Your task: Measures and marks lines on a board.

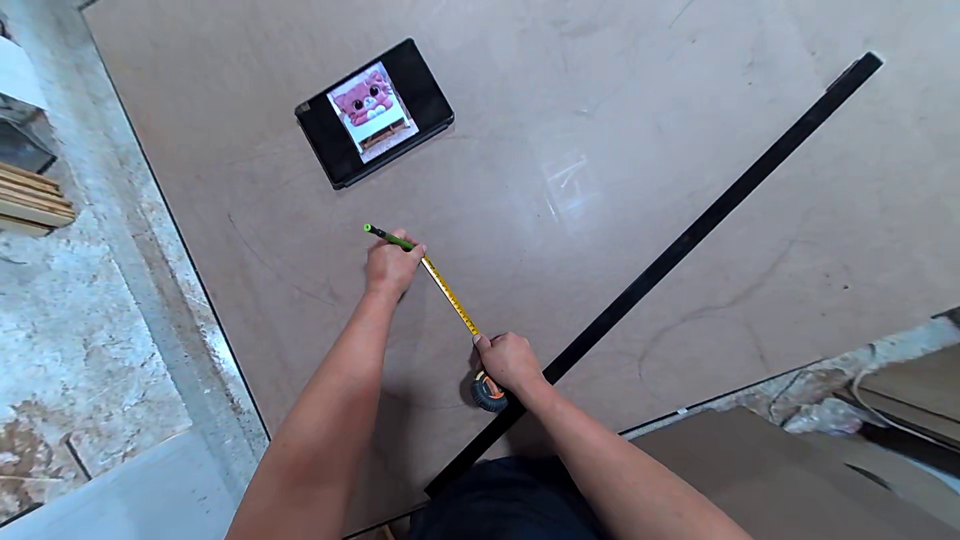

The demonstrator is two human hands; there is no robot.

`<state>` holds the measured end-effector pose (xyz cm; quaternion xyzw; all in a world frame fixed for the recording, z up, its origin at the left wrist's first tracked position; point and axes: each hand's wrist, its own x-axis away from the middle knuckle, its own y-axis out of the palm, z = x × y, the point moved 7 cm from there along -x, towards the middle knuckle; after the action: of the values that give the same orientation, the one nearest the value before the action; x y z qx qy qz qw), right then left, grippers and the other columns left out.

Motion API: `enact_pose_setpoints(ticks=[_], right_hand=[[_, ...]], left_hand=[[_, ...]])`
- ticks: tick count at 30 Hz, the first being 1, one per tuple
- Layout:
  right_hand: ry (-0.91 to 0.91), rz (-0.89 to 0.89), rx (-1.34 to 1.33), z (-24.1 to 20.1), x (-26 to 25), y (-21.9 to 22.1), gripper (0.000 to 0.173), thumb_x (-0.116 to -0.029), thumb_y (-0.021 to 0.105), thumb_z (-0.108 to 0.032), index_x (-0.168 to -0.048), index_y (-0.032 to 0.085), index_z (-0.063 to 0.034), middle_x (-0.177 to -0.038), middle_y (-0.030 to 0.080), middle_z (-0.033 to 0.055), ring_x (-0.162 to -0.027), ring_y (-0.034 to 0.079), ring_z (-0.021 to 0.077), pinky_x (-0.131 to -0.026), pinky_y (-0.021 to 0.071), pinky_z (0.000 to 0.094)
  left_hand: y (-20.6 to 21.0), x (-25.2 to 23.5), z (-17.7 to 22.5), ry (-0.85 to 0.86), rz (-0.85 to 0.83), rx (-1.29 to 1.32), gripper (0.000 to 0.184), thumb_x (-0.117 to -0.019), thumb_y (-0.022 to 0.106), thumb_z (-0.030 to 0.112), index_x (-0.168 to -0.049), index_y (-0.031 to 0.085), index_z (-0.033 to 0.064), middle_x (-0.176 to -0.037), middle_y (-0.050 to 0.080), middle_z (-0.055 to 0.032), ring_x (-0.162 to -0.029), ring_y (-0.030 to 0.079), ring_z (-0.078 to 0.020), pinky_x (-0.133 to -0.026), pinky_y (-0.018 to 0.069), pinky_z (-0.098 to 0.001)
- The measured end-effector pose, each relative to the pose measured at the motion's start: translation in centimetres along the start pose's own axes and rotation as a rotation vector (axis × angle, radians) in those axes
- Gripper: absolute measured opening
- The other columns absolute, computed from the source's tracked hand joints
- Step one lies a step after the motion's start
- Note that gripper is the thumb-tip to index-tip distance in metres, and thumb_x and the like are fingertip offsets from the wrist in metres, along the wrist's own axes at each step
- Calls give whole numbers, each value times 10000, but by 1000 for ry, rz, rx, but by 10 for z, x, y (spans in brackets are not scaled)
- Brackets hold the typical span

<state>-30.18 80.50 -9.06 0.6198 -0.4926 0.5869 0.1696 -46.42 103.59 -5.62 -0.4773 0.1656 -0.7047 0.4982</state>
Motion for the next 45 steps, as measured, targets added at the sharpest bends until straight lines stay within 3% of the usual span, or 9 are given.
enact_pose_setpoints(ticks=[4,13,17,21,28,34,38,42,45], right_hand=[[-40,-49,-118,11,-7,-8,606,-1025,456,-618,-765,736,-149,-811,734,61,-793,700,256,-712,534,550],[54,269,-259,127,-23,-135,660,-1046,369,-637,-852,777,-155,-936,760,104,-947,711,316,-839,532,623],[124,377,-235,178,-31,-211,665,-1024,417,-648,-885,762,-96,-979,743,164,-993,699,363,-856,526,640],[86,334,-154,208,-52,-295,670,-1026,417,-645,-938,768,-81,-1045,743,164,-1054,692,346,-917,514,623],[-72,226,-10,201,-116,-424,674,-1021,439,-636,-922,748,-45,-1015,733,182,-1009,693,358,-878,517,630],[-95,116,-65,186,-127,-430,635,-1027,430,-602,-780,719,-93,-881,719,141,-890,694,334,-748,519,604],[-75,23,-95,188,-134,-432,631,-1020,433,-616,-769,709,-107,-862,718,124,-861,696,314,-727,525,584],[-64,-53,-99,189,-134,-434,638,-1025,416,-617,-762,700,-111,-840,716,106,-839,696,297,-710,525,567],[-39,-68,-134,190,-138,-429,636,-1026,414,-619,-722,701,-140,-791,723,64,-790,699,261,-681,525,547]], left_hand=[[1,9,-38,-59,55,362,247,-967,737,298,-1084,706,83,-891,743,-74,-749,719,-182,-738,618,-410],[26,168,-133,-86,233,427,327,-1090,522,312,-1269,664,78,-987,748,-92,-862,732,-196,-829,615,-432],[62,224,-138,40,256,441,390,-1079,488,273,-1249,649,-39,-1004,739,-122,-870,723,-147,-824,613,-349],[95,253,-125,-45,257,506,361,-1065,502,181,-1278,598,-95,-1028,709,-166,-870,699,-144,-823,597,-330],[142,200,-4,-42,297,457,347,-1044,507,178,-1253,616,-77,-972,722,-103,-832,692,-102,-799,595,-300],[198,79,212,190,245,156,298,-1053,544,156,-1250,659,-36,-1087,721,-210,-977,712,-298,-912,568,-523],[225,-5,329,210,203,-44,359,-1035,623,275,-1300,661,36,-1239,682,-190,-1166,655,-339,-1034,507,-550],[237,-62,386,163,217,-68,492,-1007,661,378,-1383,597,68,-1346,637,-170,-1269,600,-319,-1102,463,-518],[236,-79,394,177,275,-101,371,-1024,639,324,-1314,654,93,-1263,669,-137,-1190,634,-287,-1052,492,-484]])
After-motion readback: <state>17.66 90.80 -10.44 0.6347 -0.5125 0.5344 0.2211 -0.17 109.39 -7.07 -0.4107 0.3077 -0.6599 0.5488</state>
